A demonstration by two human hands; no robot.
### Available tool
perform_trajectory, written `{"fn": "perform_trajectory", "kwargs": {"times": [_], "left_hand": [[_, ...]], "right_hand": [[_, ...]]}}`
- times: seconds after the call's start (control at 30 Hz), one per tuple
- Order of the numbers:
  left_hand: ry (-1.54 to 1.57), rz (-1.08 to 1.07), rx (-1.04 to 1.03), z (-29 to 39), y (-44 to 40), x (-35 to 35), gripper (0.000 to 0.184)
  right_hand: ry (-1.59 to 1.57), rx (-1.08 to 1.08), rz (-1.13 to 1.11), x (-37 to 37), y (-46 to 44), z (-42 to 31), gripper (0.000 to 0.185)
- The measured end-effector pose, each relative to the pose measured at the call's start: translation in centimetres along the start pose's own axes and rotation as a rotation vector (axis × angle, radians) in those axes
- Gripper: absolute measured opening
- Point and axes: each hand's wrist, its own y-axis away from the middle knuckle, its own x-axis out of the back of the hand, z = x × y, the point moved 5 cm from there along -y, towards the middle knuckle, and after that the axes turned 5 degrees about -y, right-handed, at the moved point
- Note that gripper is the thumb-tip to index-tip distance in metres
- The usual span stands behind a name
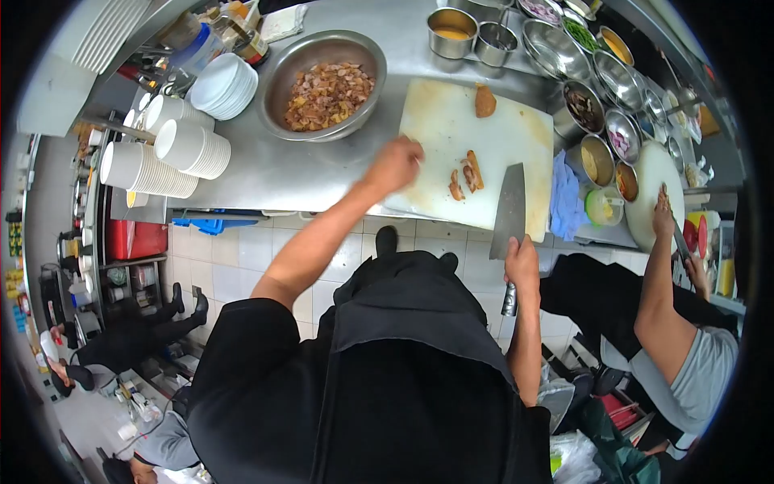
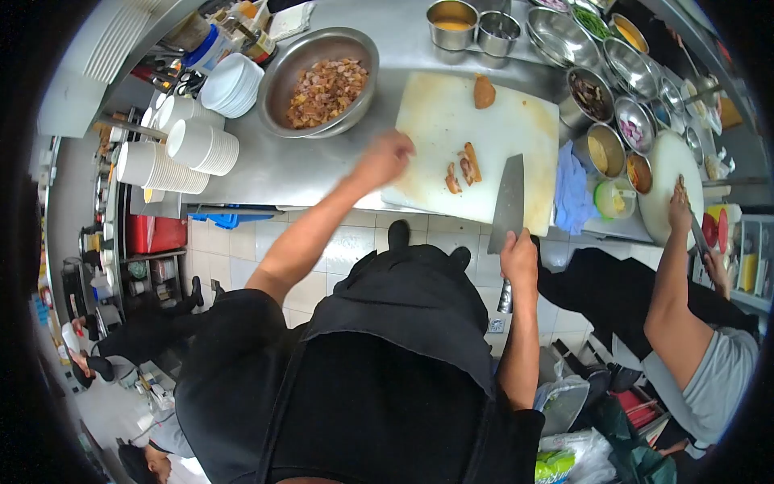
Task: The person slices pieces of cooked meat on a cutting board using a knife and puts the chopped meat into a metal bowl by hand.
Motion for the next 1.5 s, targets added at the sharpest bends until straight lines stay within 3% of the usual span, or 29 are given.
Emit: {"fn": "perform_trajectory", "kwargs": {"times": [0.03, 0.1, 0.13, 0.17, 0.2, 0.27, 0.4, 0.47, 0.6, 0.7, 0.73, 0.8, 0.93, 1.17, 1.5], "left_hand": [[-0.101, 0.176, -0.087, -0.2, -0.9, 3.3, 0.015], [-0.091, 0.259, 0.106, -1.3, -2.8, 10.0, 0.015], [-0.172, 0.331, 0.007, -1.4, -3.9, 13.3, 0.021], [-0.565, 0.462, -0.143, -1.6, -4.3, 15.4, 0.03], [-0.646, 0.568, -0.079, -0.6, -4.1, 16.4, 0.037], [-0.486, 0.46, -0.173, 1.4, -4.4, 14.5, 0.038], [0.014, -0.227, -0.248, 3.4, -2.0, -0.2, 0.035], [0.027, -0.28, -0.417, 4.8, -0.5, -5.2, 0.033], [-0.079, -0.273, -0.468, 4.6, -0.1, -8.2, 0.028], [-0.129, -0.265, -0.152, 3.3, 0.9, -7.2, 0.029], [-0.129, -0.273, -0.154, 3.1, 1.4, -7.3, 0.029], [-0.072, 0.0, -0.137, 2.6, 2.1, -6.1, 0.023], [-0.059, -0.089, -0.093, 1.3, 2.6, -6.8, 0.015], [-0.063, 0.029, -0.063, 1.4, 3.2, -6.4, 0.01], [0.005, 0.067, -0.018, 1.2, 4.3, -5.8, 0.013]], "right_hand": [[-0.004, -0.021, 0.008, -0.1, 0.0, 0.3, 0.029], [0.017, 0.001, 0.012, -0.1, -0.4, 1.0, 0.03], [0.046, 0.007, 0.023, -0.1, -0.5, 1.2, 0.03], [0.077, 0.014, 0.037, -0.2, -0.6, 1.3, 0.03], [0.071, -0.041, 0.021, 0.2, -0.1, 0.1, 0.031], [0.092, 0.002, 0.048, 0.3, -0.6, 0.8, 0.033], [0.058, -0.084, -0.02, 0.5, 0.0, -0.8, 0.035], [0.069, -0.106, -0.028, 0.7, 0.2, -0.8, 0.034], [0.18, 0.109, 0.118, -0.2, 0.2, 0.6, 0.032], [0.206, 0.198, 0.179, -0.6, 3.1, -3.3, 0.028], [0.203, 0.19, 0.179, -0.9, 3.3, -4.1, 0.028], [0.235, 0.259, 0.08, -2.1, 3.7, -5.8, 0.024], [0.271, 0.377, 0.024, -3.3, 3.5, -9.1, 0.014], [0.467, 0.406, -0.069, -5.8, 0.4, -8.7, 0.013], [0.375, 0.402, -0.072, -5.1, 0.9, -10.3, 0.012]]}}
